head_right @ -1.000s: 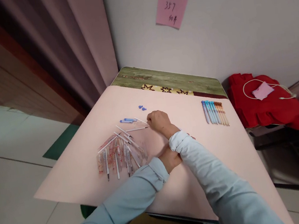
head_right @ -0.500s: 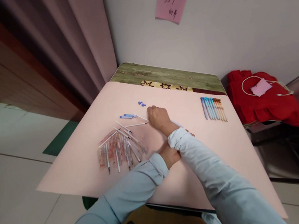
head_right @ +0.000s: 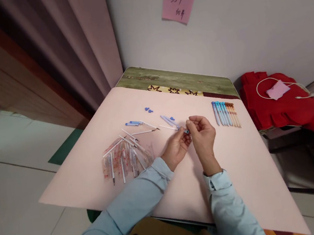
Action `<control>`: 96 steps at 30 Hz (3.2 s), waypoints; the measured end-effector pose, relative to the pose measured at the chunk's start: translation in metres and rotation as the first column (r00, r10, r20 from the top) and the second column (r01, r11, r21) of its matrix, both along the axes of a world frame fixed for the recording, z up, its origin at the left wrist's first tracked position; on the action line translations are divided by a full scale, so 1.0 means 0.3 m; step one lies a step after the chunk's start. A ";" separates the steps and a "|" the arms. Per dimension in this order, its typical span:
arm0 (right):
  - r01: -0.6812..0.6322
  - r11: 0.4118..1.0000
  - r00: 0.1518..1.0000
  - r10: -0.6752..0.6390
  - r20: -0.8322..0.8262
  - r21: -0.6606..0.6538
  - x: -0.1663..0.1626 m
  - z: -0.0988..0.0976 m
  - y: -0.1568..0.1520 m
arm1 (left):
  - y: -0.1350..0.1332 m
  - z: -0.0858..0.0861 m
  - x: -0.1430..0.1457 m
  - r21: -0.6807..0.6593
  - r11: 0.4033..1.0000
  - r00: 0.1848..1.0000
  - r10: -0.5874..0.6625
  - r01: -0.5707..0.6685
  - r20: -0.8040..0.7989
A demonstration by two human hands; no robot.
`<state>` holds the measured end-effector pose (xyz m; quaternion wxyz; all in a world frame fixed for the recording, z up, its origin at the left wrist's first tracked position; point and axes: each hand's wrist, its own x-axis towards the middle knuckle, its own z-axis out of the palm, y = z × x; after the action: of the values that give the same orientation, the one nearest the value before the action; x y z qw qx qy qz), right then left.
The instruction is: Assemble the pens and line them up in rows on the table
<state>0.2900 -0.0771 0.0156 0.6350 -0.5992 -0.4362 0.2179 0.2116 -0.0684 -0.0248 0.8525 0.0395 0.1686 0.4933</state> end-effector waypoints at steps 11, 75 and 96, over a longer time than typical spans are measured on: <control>0.118 0.989 0.974 -0.133 0.184 0.086 0.027 -0.045 -0.053 | 0.034 0.018 -0.024 -0.036 0.999 1.000 -0.012 0.013 0.005; 0.252 0.900 0.820 -0.002 0.573 -0.357 0.113 -0.112 -0.033 | 0.083 0.066 -0.055 -0.196 0.974 0.993 0.108 -0.117 -0.056; 0.111 0.993 0.958 -0.120 0.260 0.049 0.038 0.023 -0.103 | 0.087 0.078 -0.086 -0.267 0.963 0.999 0.039 -0.034 0.016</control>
<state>0.3016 -0.1079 0.0223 0.5933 -0.6364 -0.4844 0.0917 0.1858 -0.0422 -0.0013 0.8425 -0.0837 0.2253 0.4821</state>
